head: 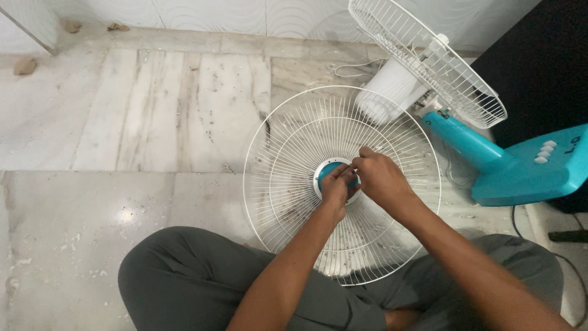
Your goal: The person removes the front grill of a teal LG table fan, then uses a screwdriver to unscrew and remove the central blue hub cap. The person then places the grill and cap aside and begins to unscrew the nut holding the fan blades.
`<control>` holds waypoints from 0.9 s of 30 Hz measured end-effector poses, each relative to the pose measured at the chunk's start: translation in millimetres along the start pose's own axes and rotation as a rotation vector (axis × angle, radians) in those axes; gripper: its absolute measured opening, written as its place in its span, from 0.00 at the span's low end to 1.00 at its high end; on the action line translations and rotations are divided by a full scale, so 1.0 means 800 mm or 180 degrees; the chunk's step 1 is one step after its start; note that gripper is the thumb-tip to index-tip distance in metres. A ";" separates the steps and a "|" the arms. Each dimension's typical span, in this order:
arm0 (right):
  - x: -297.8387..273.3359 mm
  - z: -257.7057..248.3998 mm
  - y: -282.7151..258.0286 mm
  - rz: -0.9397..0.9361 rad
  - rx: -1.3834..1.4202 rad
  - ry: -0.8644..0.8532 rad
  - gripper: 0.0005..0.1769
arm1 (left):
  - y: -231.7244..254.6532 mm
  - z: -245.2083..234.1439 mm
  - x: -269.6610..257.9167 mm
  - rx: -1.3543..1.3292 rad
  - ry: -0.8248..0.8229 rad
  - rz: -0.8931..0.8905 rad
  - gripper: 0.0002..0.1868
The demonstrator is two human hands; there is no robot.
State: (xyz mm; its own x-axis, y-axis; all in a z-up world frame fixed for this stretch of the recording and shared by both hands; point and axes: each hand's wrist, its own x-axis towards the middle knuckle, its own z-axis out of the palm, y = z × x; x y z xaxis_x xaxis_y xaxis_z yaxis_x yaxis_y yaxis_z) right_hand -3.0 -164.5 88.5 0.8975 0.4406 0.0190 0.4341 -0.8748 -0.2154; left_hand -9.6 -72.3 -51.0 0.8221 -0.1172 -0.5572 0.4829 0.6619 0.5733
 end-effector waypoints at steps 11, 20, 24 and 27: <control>-0.013 -0.025 0.006 0.0487 0.0275 0.0225 0.11 | -0.005 -0.003 0.012 -0.0165 0.0029 -0.0083 0.18; -0.040 0.030 0.031 0.1196 0.1072 0.0081 0.16 | 0.003 -0.002 0.007 -0.0066 -0.0065 -0.0127 0.21; -0.041 0.050 0.038 0.1272 0.1338 0.0313 0.19 | 0.006 -0.002 0.008 -0.0065 -0.0020 -0.0239 0.21; -0.033 0.057 0.039 0.1269 0.1475 0.0477 0.19 | 0.006 -0.004 0.010 -0.0203 -0.0068 -0.0336 0.21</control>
State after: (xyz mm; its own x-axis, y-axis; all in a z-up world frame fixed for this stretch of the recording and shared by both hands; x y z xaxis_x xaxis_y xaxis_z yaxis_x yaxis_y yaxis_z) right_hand -16.5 -194.1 36.8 0.9991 0.0361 -0.0208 0.0148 -0.7730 -0.6342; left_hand -1.6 -67.7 -54.8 0.7742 -0.2041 -0.5992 0.5476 0.6906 0.4723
